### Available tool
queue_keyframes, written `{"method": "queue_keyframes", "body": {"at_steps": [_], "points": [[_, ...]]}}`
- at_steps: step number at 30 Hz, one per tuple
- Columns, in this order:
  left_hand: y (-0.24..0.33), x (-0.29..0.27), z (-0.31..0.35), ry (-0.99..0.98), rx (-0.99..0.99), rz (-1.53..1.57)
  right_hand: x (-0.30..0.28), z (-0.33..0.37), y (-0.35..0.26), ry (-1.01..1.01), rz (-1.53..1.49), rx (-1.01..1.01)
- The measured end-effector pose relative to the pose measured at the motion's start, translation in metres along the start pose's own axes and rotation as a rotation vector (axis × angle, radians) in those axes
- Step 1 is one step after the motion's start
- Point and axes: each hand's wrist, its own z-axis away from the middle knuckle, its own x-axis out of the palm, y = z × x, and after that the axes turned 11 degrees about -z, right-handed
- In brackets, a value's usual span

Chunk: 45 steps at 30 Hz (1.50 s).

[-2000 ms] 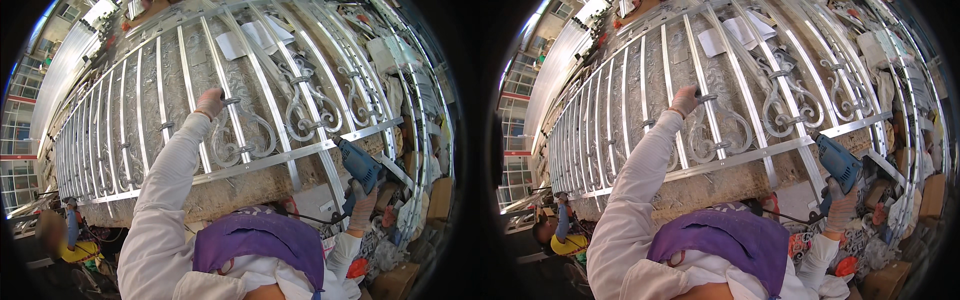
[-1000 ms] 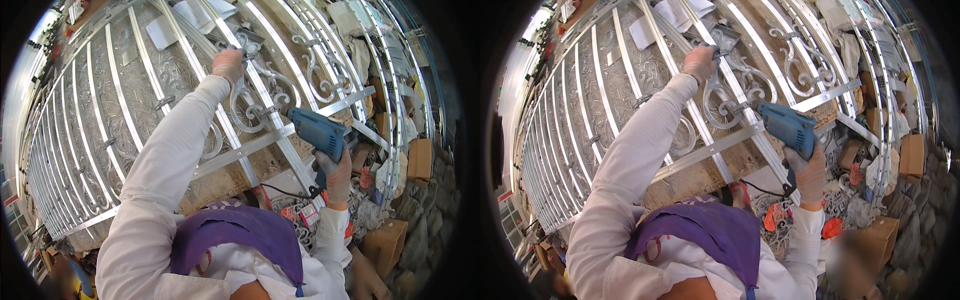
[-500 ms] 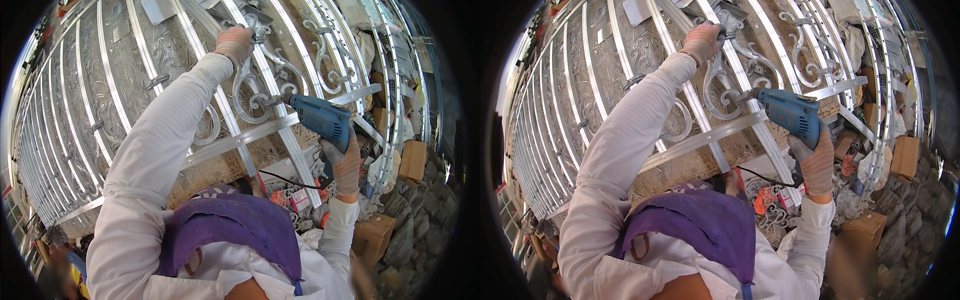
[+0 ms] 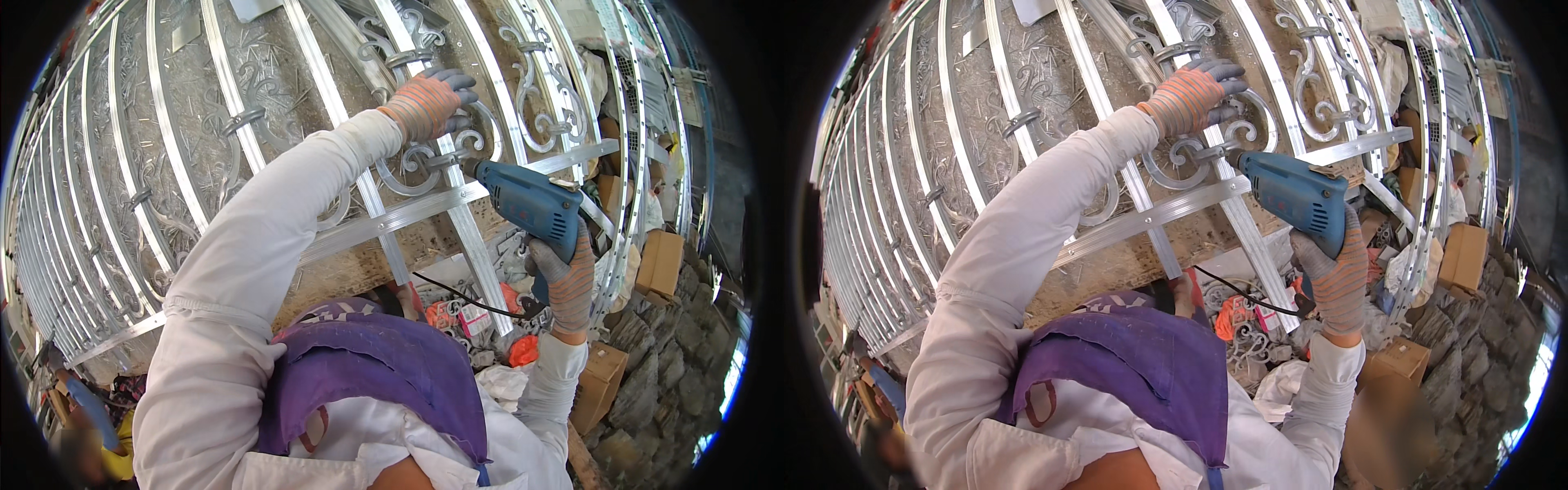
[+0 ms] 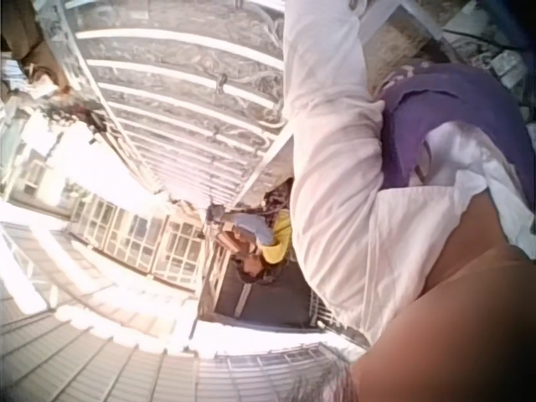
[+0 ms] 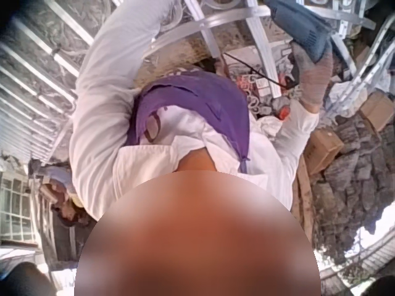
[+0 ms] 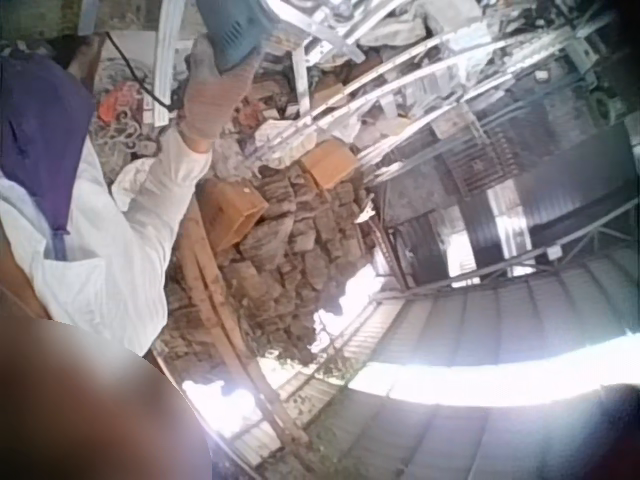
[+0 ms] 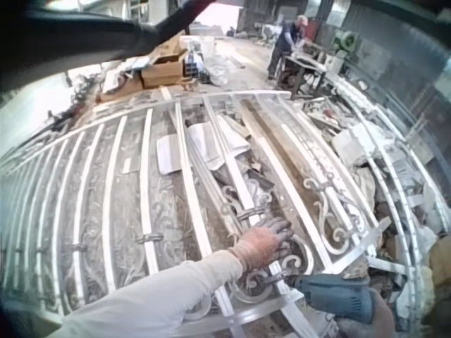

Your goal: The person uses a corded drill to fasten decorative metal scroll pieces onto a large metal gate frame. They repeatedly pick up scrolls, position them on the frame, and drive screws to secure them in place.

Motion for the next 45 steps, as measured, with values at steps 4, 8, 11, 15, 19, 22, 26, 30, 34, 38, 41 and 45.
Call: {"method": "queue_keyframes", "body": {"at_steps": [4, 8, 11, 15, 19, 22, 26, 30, 34, 38, 41, 45], "points": [[-0.001, 0.012, 0.004, -0.041, 0.045, -0.104, -0.002, -0.006, -0.001, -0.006, 0.074, 0.003], [-0.002, 0.019, 0.005, -0.033, 0.052, -0.123, 0.007, -0.013, -0.026, -0.011, 0.358, -0.141], [-0.001, 0.019, 0.006, -0.013, 0.055, -0.093, 0.010, -0.019, -0.035, -0.097, 0.506, -0.282], [-0.004, 0.021, 0.007, -0.009, 0.061, -0.102, 0.023, -0.032, -0.062, -0.215, 0.622, -0.288], [-0.003, 0.016, 0.006, -0.019, 0.063, -0.069, 0.027, -0.042, -0.075, -0.214, 0.687, -0.180], [-0.002, 0.016, 0.006, -0.020, 0.063, -0.063, 0.021, -0.045, -0.073, -0.215, 0.761, -0.216], [0.000, 0.013, 0.008, -0.061, 0.041, -0.081, 0.029, -0.051, -0.086, -0.214, 0.771, -0.105], [0.000, 0.018, 0.010, -0.003, 0.018, -0.062, 0.040, -0.052, -0.101, -0.202, 0.803, -0.099], [0.001, 0.016, 0.008, -0.015, 0.030, -0.042, 0.031, -0.062, -0.092, -0.288, 0.848, -0.212], [0.003, 0.014, 0.009, -0.005, 0.014, -0.004, 0.030, -0.073, -0.086, -0.333, 0.805, -0.244], [0.007, 0.012, 0.012, -0.014, 0.043, -0.052, 0.026, -0.069, -0.079, -0.336, 0.697, -0.198], [0.004, 0.008, 0.006, -0.023, 0.011, -0.008, 0.024, -0.058, -0.096, -0.281, 0.613, -0.139]]}}
